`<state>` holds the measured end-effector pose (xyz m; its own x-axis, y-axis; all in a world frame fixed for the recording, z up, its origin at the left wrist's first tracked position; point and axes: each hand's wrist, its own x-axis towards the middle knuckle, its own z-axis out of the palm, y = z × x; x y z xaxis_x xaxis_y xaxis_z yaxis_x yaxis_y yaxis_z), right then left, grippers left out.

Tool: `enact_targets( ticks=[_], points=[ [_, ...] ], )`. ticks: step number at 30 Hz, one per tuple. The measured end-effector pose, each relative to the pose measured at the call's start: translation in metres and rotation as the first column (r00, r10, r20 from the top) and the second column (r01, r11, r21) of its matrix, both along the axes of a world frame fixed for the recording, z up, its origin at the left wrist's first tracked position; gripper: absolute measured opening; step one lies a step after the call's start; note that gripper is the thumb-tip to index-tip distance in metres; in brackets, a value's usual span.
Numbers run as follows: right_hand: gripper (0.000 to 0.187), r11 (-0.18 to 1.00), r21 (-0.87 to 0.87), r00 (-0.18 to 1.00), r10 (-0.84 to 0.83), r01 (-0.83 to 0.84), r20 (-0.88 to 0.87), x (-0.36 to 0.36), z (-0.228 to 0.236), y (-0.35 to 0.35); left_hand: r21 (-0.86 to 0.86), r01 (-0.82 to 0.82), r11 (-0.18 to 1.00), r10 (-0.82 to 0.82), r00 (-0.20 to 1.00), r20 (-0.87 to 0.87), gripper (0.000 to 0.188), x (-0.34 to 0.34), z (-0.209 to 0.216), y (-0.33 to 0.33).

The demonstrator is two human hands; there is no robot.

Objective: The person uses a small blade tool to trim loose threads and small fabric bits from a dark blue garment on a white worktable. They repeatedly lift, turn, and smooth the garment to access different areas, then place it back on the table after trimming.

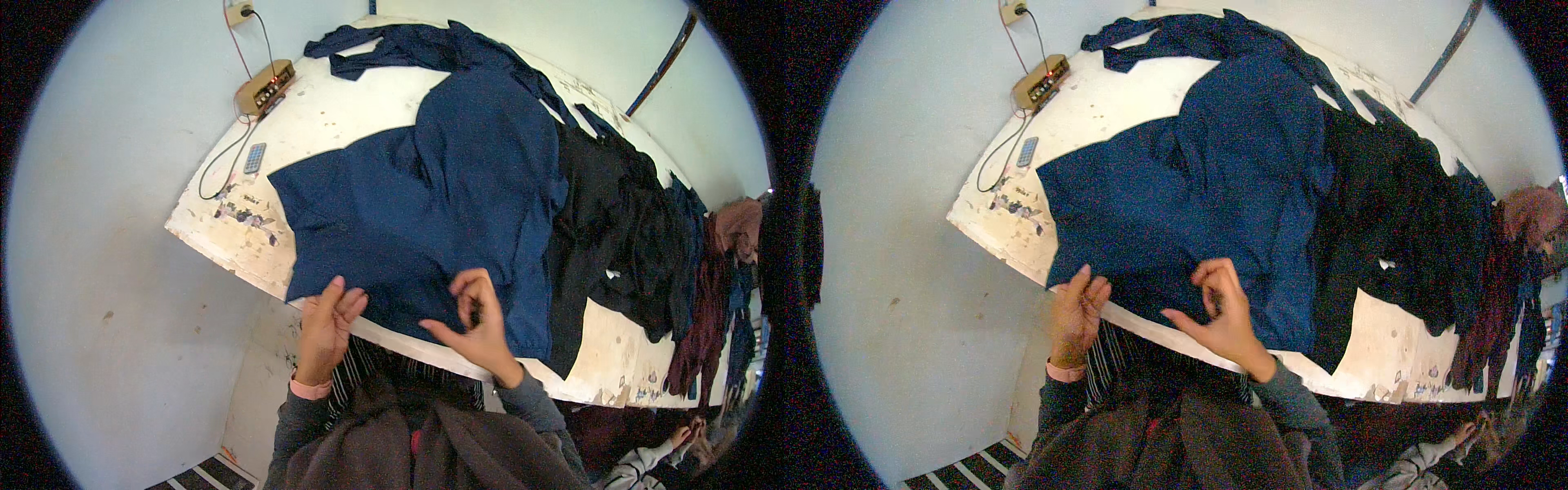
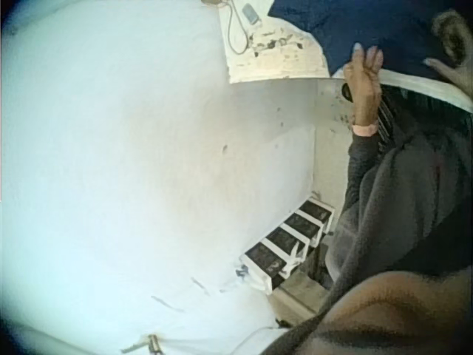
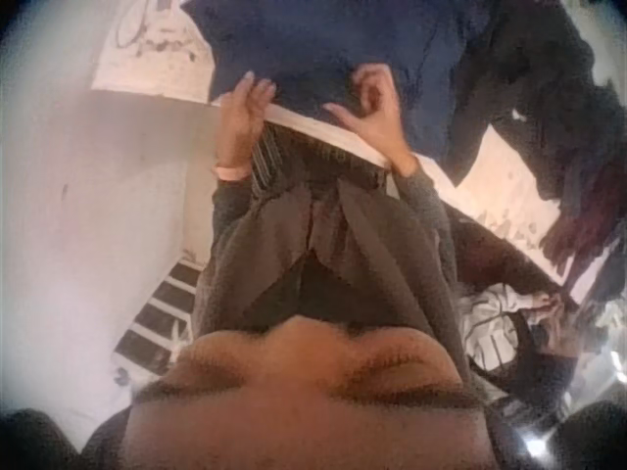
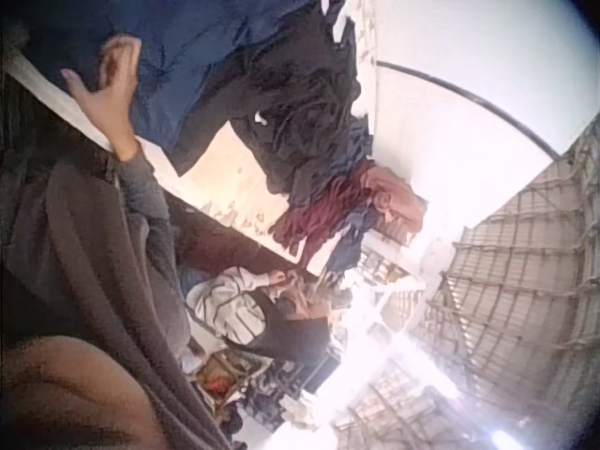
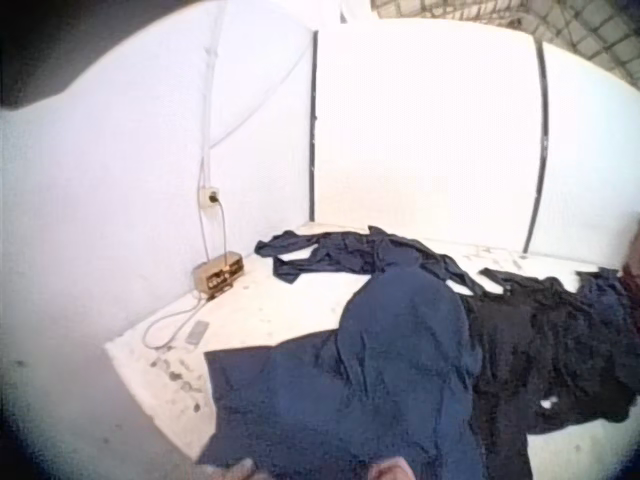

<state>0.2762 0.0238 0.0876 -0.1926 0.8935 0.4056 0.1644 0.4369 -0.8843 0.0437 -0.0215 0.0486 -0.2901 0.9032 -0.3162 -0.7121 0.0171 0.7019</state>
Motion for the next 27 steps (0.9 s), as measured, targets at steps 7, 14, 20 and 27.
enact_targets(
  ticks=[7, 14, 20, 27],
  points=[
    [0.031, 0.935, 0.349, 0.937, -0.065, -0.063, 0.342, -0.015, -0.013, 0.032, 0.059, 0.108, 0.992, -0.115, 0.984, 0.137, 0.032, 0.007, 0.004, -0.002],
    [0.028, 0.891, 0.330, 0.799, 0.057, -0.310, 0.598, 0.007, 0.007, 0.004, 0.108, 0.012, 0.994, -0.049, 0.937, 0.347, 0.043, 0.023, 0.005, 0.002],
    [0.022, 0.948, 0.273, 0.889, 0.019, -0.161, 0.457, -0.010, 0.036, -0.002, 0.147, 0.005, 0.989, -0.056, 0.938, 0.343, 0.034, 0.028, -0.006, -0.011],
    [0.024, 0.802, 0.580, 0.799, -0.252, -0.144, 0.547, -0.035, 0.043, 0.010, 0.173, -0.016, 0.985, -0.034, 0.959, 0.283, 0.033, 0.036, 0.004, -0.022]
  ],
)
